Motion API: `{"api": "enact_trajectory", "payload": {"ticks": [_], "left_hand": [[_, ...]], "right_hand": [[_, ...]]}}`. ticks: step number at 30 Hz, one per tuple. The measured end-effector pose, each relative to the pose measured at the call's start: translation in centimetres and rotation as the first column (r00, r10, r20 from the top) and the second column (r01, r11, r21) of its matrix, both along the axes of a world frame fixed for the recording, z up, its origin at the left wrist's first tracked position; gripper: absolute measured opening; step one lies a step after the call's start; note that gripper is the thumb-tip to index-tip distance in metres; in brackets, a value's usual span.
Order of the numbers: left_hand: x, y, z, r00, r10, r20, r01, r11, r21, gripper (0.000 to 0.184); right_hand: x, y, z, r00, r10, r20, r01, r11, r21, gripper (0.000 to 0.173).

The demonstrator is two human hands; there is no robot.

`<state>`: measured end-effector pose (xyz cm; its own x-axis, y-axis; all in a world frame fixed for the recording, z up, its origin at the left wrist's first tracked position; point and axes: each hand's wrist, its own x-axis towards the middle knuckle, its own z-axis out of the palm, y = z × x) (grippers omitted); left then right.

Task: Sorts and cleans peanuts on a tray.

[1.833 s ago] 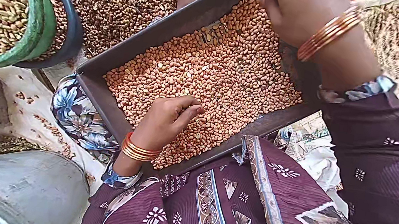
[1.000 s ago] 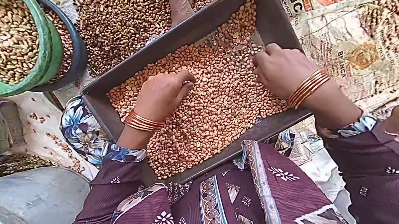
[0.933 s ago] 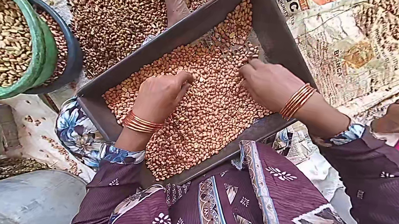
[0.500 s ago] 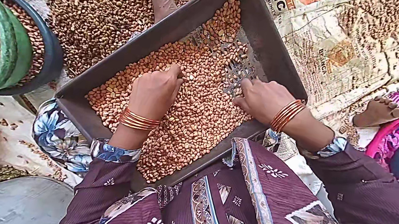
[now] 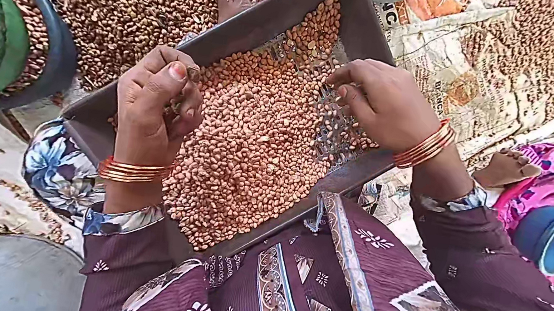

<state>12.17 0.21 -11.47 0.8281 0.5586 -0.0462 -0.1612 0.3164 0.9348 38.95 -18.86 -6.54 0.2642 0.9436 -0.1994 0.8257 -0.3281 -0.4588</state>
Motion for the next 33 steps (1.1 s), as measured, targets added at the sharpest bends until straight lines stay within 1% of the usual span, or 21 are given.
{"api": "enact_trajectory", "payload": {"ticks": [2, 4, 6, 7, 9, 11, 12, 14, 16, 18, 19, 21, 23, 25, 26, 27, 28, 29, 30, 31, 33], "left_hand": [[0.5, 0.2, -0.7, 0.997, -0.003, 0.078, 0.006, 0.999, -0.048, 0.025], [0.7, 0.3, -1.1, 0.994, -0.020, 0.105, 0.023, 0.999, -0.031, 0.030], [0.5, -0.1, -1.3, 0.999, -0.005, 0.050, 0.004, 1.000, 0.015, 0.032], [0.6, -0.3, -1.2, 1.000, 0.019, 0.008, -0.019, 0.999, 0.047, 0.033], [0.7, -0.9, -1.2, 0.997, 0.058, -0.046, -0.053, 0.991, 0.120, 0.033], [0.8, -1.2, -1.5, 0.994, 0.086, -0.060, -0.076, 0.984, 0.160, 0.033], [0.9, -1.3, -1.6, 0.992, 0.104, -0.066, -0.092, 0.982, 0.167, 0.033], [0.9, -1.4, -1.7, 0.987, 0.136, -0.090, -0.119, 0.977, 0.180, 0.035], [1.0, -1.5, -1.7, 0.982, 0.165, -0.094, -0.147, 0.973, 0.175, 0.037], [1.1, -1.5, -1.8, 0.979, 0.186, -0.082, -0.171, 0.971, 0.168, 0.037], [1.1, -1.5, -1.8, 0.977, 0.198, -0.078, -0.184, 0.970, 0.159, 0.038], [1.2, -1.5, -1.8, 0.974, 0.216, -0.076, -0.204, 0.969, 0.141, 0.039], [1.2, -1.4, -1.8, 0.971, 0.226, -0.080, -0.214, 0.968, 0.130, 0.040], [1.1, -1.3, -1.9, 0.967, 0.238, -0.093, -0.227, 0.967, 0.120, 0.041], [1.1, -1.3, -2.0, 0.964, 0.244, -0.101, -0.232, 0.966, 0.115, 0.041], [1.1, -1.3, -2.0, 0.963, 0.248, -0.106, -0.236, 0.965, 0.112, 0.041], [1.1, -1.3, -2.1, 0.964, 0.245, -0.106, -0.234, 0.966, 0.110, 0.041], [1.1, -1.3, -2.1, 0.966, 0.237, -0.107, -0.226, 0.968, 0.109, 0.041], [1.1, -1.3, -2.1, 0.968, 0.229, -0.107, -0.217, 0.970, 0.109, 0.042], [1.1, -1.4, -2.1, 0.971, 0.215, -0.108, -0.204, 0.973, 0.105, 0.042], [1.1, -1.5, -2.0, 0.976, 0.190, -0.110, -0.183, 0.980, 0.076, 0.043]], "right_hand": [[0.3, 0.0, -1.0, 0.995, 0.094, 0.024, -0.092, 0.994, -0.064, 0.025], [-0.3, 0.3, -2.2, 0.981, 0.191, -0.018, -0.191, 0.981, -0.037, 0.019], [-1.4, 1.0, -3.1, 0.961, 0.268, -0.063, -0.268, 0.963, 0.008, 0.016], [-1.9, 1.6, -3.2, 0.956, 0.288, -0.064, -0.289, 0.957, -0.007, 0.016], [-2.9, 2.8, -2.5, 0.956, 0.293, -0.032, -0.294, 0.941, -0.167, 0.017], [-3.1, 4.0, -1.5, 0.948, 0.319, 0.004, -0.296, 0.886, -0.357, 0.023], [-3.0, 4.5, -1.0, 0.940, 0.340, 0.012, -0.304, 0.857, -0.416, 0.025], [-2.0, 5.2, 0.0, 0.936, 0.351, 0.006, -0.308, 0.831, -0.464, 0.023], [-0.5, 6.0, 0.8, 0.949, 0.314, 0.024, -0.271, 0.853, -0.446, 0.024], [1.1, 6.6, 0.3, 0.970, 0.226, 0.094, -0.173, 0.905, -0.388, 0.027], [1.4, 6.9, -0.4, 0.976, 0.170, 0.138, -0.107, 0.920, -0.377, 0.033], [0.3, 6.9, -2.2, 0.982, 0.092, 0.164, -0.025, 0.929, -0.370, 0.054], [-2.8, 5.6, -3.7, 0.990, 0.129, 0.064, -0.100, 0.934, -0.344, 0.068], [-6.0, 3.9, -3.3, 0.953, 0.288, -0.096, -0.303, 0.901, -0.311, 0.068], [-6.7, 3.6, -2.5, 0.916, 0.365, -0.167, -0.399, 0.874, -0.278, 0.061], [-6.6, 3.6, -1.6, 0.880, 0.418, -0.224, -0.461, 0.866, -0.194, 0.049], [-5.8, 4.1, -0.8, 0.867, 0.436, -0.240, -0.469, 0.877, -0.101, 0.039], [-4.6, 4.8, -0.2, 0.888, 0.412, -0.207, -0.425, 0.905, -0.025, 0.033], [-3.0, 5.7, 0.3, 0.934, 0.336, -0.125, -0.338, 0.941, 0.006, 0.031], [-1.3, 6.7, 0.4, 0.976, 0.217, -0.005, -0.217, 0.976, -0.001, 0.030], [1.6, 8.7, -0.5, 0.974, -0.013, 0.225, 0.034, 0.996, -0.088, 0.034]]}}
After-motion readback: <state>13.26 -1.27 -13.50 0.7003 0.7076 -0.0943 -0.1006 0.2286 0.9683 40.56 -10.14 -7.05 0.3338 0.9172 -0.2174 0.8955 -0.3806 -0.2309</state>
